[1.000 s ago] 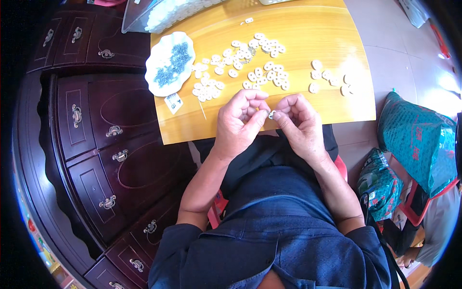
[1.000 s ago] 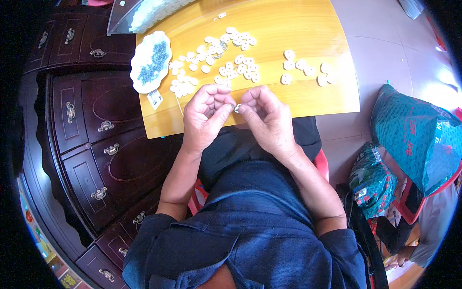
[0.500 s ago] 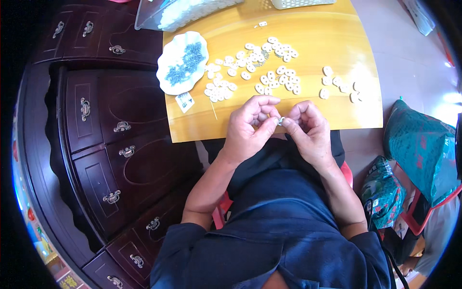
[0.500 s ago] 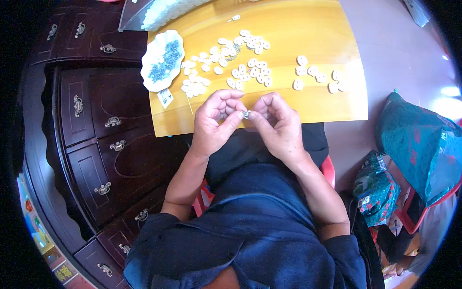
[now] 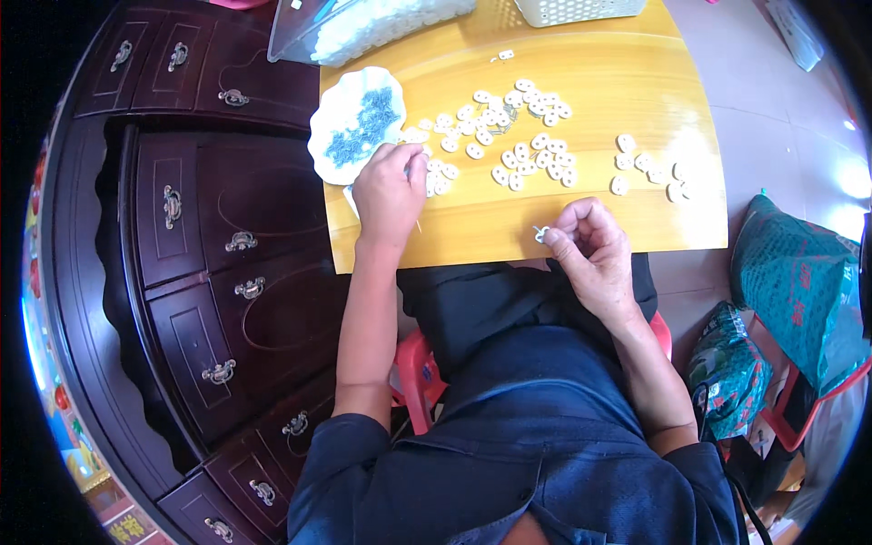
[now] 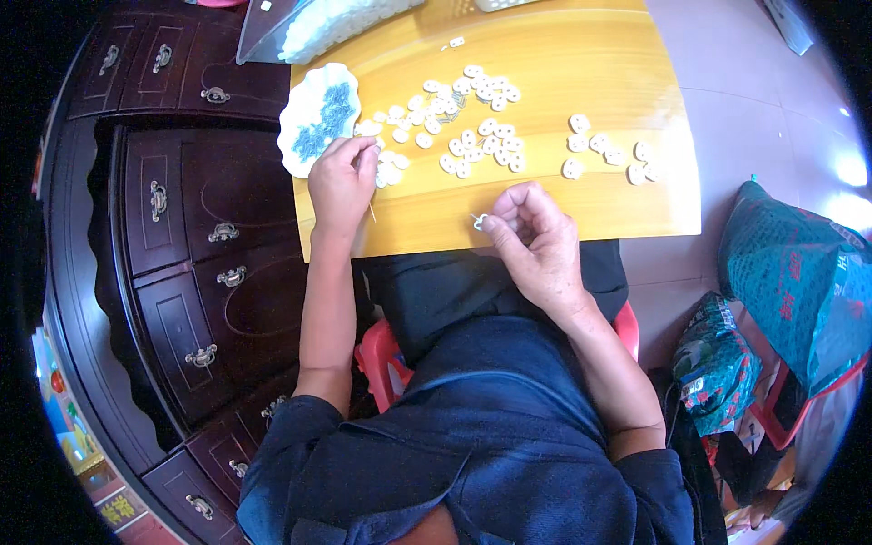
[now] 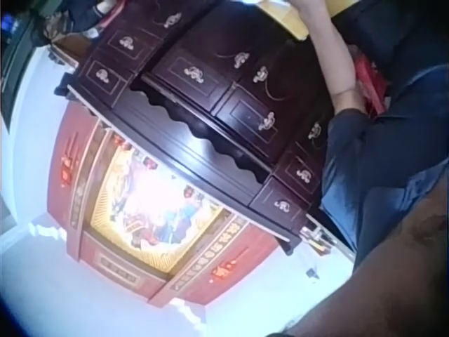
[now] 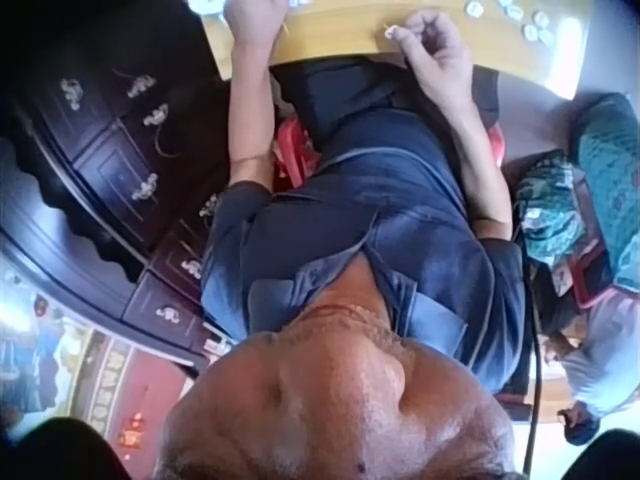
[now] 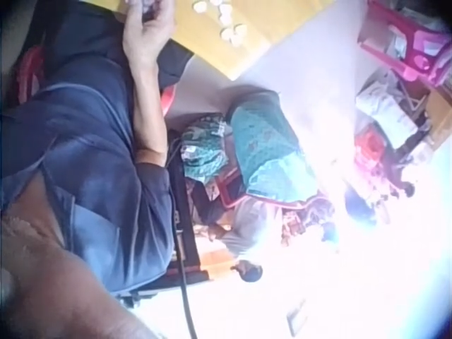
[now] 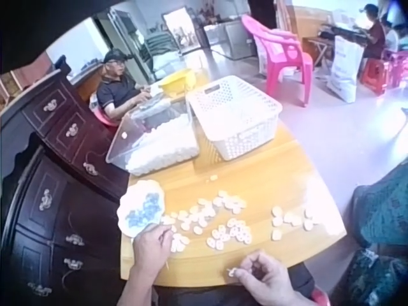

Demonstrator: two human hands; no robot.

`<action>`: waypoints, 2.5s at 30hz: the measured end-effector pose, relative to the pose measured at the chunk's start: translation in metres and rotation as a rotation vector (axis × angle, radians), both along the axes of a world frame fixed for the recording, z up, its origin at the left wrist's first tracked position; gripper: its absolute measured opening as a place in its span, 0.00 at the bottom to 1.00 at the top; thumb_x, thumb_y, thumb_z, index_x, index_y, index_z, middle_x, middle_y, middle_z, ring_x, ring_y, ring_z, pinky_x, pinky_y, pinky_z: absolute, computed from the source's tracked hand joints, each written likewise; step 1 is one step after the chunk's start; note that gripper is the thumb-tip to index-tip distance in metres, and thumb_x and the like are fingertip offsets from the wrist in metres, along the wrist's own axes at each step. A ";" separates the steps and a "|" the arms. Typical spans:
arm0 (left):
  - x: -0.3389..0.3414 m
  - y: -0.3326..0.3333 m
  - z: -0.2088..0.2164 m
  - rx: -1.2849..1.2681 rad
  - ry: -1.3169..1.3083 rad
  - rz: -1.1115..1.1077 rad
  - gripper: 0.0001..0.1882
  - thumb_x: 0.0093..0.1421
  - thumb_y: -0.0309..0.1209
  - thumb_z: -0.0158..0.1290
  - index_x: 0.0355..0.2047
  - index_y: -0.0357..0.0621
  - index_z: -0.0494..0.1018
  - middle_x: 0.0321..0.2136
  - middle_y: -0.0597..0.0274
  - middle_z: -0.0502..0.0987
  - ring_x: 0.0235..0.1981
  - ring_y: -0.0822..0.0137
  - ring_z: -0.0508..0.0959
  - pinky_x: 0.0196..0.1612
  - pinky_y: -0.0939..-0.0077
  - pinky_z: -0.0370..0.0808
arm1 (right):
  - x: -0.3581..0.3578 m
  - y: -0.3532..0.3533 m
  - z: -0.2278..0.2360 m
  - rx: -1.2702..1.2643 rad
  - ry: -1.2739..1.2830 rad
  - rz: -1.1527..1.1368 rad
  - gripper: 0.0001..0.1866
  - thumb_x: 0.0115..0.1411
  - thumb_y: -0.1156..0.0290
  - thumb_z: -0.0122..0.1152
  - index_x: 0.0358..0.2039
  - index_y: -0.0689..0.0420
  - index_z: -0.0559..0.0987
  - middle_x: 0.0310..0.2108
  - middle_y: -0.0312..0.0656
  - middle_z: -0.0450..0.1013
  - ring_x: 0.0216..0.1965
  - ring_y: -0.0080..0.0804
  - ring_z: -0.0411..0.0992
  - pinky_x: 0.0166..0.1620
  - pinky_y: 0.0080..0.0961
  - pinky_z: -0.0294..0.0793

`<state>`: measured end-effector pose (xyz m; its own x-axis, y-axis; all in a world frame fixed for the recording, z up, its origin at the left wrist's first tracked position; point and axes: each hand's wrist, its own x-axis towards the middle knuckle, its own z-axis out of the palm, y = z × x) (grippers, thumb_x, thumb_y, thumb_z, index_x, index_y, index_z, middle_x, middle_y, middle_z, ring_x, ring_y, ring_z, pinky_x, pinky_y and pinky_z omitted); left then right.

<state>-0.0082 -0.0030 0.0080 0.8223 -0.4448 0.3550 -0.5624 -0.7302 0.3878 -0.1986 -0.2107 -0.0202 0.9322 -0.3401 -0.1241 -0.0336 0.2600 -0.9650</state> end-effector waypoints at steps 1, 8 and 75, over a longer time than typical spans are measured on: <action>0.002 -0.001 -0.001 0.039 -0.003 0.019 0.05 0.60 0.27 0.59 0.35 0.40 0.83 0.30 0.54 0.82 0.30 0.54 0.82 0.35 0.64 0.78 | 0.000 -0.001 0.000 -0.012 0.006 0.008 0.07 0.64 0.78 0.66 0.36 0.58 0.74 0.26 0.25 0.71 0.27 0.09 0.66 0.31 0.11 0.67; 0.004 -0.007 0.002 0.048 0.062 0.036 0.05 0.59 0.27 0.60 0.35 0.43 0.84 0.31 0.56 0.82 0.31 0.54 0.82 0.36 0.65 0.78 | 0.001 -0.002 0.004 -0.003 0.002 0.012 0.07 0.65 0.78 0.66 0.37 0.58 0.74 0.27 0.26 0.73 0.28 0.09 0.68 0.32 0.11 0.69; -0.088 -0.043 0.016 -0.599 0.954 -0.337 0.10 0.66 0.20 0.59 0.48 0.34 0.77 0.36 0.63 0.83 0.36 0.78 0.81 0.39 0.84 0.78 | -0.002 -0.003 0.013 0.037 -0.004 0.061 0.06 0.66 0.78 0.63 0.40 0.59 0.74 0.31 0.28 0.75 0.31 0.09 0.69 0.34 0.10 0.70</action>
